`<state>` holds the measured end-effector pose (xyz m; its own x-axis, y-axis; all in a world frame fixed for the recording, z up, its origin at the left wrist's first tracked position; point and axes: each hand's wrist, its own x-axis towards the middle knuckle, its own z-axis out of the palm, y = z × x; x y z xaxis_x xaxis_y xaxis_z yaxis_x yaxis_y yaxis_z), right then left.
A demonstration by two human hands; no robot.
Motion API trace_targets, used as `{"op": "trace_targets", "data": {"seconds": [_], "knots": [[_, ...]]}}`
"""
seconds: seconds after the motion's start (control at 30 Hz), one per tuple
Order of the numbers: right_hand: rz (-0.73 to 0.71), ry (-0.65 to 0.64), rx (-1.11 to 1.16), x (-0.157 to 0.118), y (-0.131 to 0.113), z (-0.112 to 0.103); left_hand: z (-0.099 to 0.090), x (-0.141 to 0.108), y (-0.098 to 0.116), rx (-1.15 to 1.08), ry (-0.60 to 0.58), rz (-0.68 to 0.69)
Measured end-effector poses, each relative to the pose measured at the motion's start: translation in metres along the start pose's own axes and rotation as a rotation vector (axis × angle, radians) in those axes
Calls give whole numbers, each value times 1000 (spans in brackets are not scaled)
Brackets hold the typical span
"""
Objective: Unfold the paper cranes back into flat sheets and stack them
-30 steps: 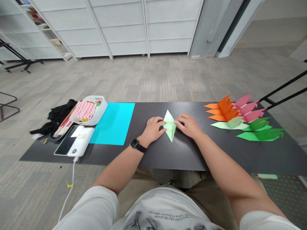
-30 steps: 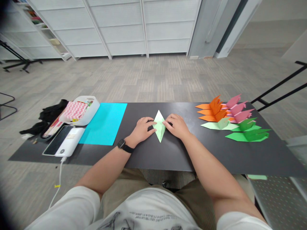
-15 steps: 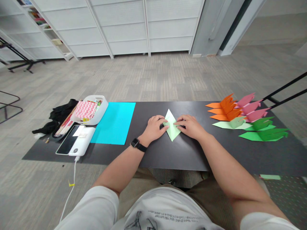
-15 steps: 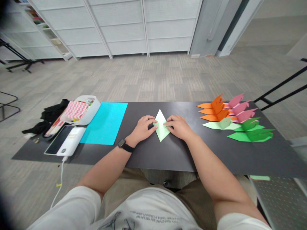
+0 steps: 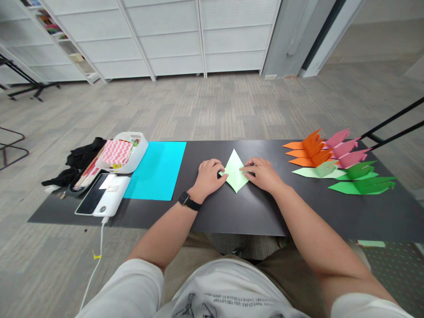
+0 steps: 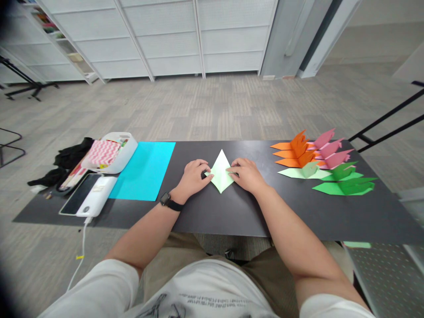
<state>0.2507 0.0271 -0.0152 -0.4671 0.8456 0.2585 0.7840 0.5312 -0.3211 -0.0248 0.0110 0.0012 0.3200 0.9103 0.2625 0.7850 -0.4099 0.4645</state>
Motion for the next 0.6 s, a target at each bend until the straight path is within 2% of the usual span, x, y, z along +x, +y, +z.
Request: {"op": "trace_targets", "data": {"seconds": [0.13,0.37,0.6], "knots": [[6,5,-1,-1,0,0,-1,1,-2,-7,-35,52],[14,-33,-44,2,-4,-5,2,2,4,-29,-173,289],[-67,-74,38,3,-6,-5,-5,-1,-1,-32,-243,252]]}}
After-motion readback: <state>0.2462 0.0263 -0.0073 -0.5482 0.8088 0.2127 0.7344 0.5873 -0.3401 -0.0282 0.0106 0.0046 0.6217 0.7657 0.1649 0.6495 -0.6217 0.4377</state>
